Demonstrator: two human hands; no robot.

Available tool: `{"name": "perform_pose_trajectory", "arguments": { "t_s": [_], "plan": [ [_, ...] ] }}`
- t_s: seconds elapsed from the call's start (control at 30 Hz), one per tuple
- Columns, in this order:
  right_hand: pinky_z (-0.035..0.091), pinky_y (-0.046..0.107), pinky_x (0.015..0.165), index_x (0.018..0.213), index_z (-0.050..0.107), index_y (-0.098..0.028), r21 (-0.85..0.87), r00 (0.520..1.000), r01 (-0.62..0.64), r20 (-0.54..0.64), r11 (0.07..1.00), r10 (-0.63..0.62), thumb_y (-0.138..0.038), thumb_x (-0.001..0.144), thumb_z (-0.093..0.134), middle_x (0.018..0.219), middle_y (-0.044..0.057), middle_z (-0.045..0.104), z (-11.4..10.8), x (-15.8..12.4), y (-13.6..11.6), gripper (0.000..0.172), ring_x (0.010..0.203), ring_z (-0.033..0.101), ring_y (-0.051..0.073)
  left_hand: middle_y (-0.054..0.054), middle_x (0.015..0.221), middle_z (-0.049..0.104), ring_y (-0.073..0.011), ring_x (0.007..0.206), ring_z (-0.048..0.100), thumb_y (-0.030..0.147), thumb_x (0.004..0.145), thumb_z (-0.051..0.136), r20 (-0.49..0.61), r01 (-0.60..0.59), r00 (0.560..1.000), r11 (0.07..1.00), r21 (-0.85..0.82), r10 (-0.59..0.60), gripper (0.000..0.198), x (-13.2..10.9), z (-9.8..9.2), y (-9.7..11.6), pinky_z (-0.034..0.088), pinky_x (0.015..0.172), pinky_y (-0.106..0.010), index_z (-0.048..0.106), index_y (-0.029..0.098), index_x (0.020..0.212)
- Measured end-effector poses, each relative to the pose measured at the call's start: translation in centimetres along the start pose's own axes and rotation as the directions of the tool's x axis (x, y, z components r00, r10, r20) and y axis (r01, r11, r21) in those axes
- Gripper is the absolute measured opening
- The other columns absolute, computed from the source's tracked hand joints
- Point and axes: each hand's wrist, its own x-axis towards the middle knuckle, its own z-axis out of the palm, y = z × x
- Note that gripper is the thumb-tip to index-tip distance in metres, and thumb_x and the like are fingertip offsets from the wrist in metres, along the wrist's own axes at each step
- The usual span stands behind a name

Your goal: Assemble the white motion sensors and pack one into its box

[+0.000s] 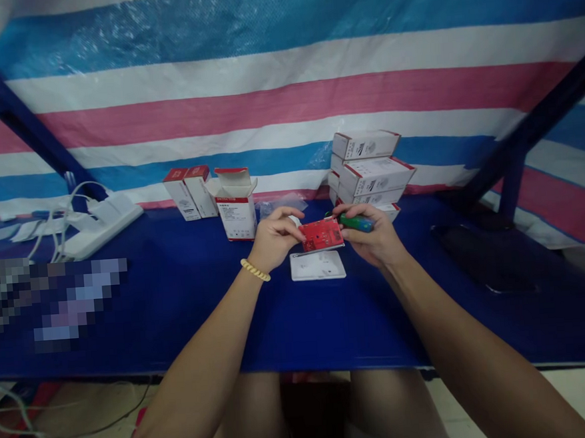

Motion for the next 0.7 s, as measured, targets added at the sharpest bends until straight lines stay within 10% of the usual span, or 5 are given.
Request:
{"name": "perform_pose_trajectory", "arguments": {
  "t_s": [0.7],
  "plan": [
    [0.054, 0.025, 0.076, 0.077, 0.063, -0.022, 0.003, 1.0, -0.018, 0.015, 1.0, 0.018, -0.018, 0.054, 0.088, 0.099, -0.002, 0.066, 0.07, -0.11, -0.06, 0.034, 0.091, 0.064, 0.012, -0.005, 0.085, 0.07, -0.0134, 0.071, 0.061, 0.016, 0.064, 0.077, 0.04, -0.003, 0.999, 0.999, 0.04, 0.002, 0.007, 0.04, 0.02, 0.76, 0.049, 0.061, -0.026, 0.07, 0.017, 0.064]
  ]
}}
